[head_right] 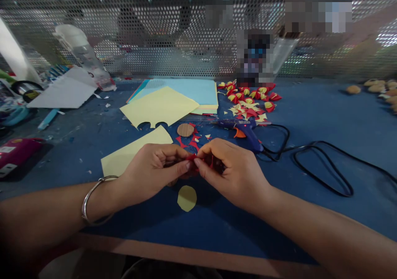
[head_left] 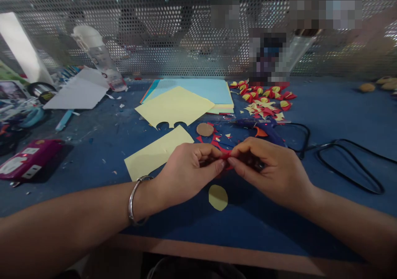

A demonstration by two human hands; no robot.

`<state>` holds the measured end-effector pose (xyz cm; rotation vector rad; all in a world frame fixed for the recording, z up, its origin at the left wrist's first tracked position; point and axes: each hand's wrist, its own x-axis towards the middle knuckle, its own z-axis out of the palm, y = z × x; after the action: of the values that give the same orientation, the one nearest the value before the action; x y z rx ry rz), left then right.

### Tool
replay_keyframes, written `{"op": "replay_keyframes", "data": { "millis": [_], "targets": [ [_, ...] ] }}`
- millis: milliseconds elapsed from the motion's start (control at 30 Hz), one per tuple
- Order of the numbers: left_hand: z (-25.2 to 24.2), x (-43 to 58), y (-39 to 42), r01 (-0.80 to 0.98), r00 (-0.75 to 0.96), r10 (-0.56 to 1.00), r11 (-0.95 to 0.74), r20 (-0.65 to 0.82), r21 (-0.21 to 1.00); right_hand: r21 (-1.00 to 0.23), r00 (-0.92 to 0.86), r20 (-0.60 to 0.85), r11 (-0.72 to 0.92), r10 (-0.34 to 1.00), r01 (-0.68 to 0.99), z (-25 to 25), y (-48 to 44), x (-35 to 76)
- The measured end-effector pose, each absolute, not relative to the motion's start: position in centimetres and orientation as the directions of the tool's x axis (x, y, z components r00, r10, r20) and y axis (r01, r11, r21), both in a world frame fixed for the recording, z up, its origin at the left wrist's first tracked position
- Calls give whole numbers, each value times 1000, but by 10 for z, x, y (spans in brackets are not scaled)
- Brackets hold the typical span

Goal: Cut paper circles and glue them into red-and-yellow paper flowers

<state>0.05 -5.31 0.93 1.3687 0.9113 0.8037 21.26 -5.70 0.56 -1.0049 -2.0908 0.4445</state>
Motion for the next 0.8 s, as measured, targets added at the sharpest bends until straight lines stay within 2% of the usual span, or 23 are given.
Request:
{"op": "replay_keyframes", "data": {
  "millis": [267, 533, 800],
  "targets": [
    [14, -1, -52, 135, 471, 879, 14, -77, 991, -612, -399, 462, 610, 792, 503, 7, -57, 212],
    [12, -6, -53, 322, 493, 870, -186, 4, 928, -660, -402, 433, 587, 807, 468, 5, -57, 215],
    [14, -4, -53, 429, 475, 880, -251, 19, 868, -683, -434, 387, 569, 813, 458, 9, -59, 214]
  ]
}}
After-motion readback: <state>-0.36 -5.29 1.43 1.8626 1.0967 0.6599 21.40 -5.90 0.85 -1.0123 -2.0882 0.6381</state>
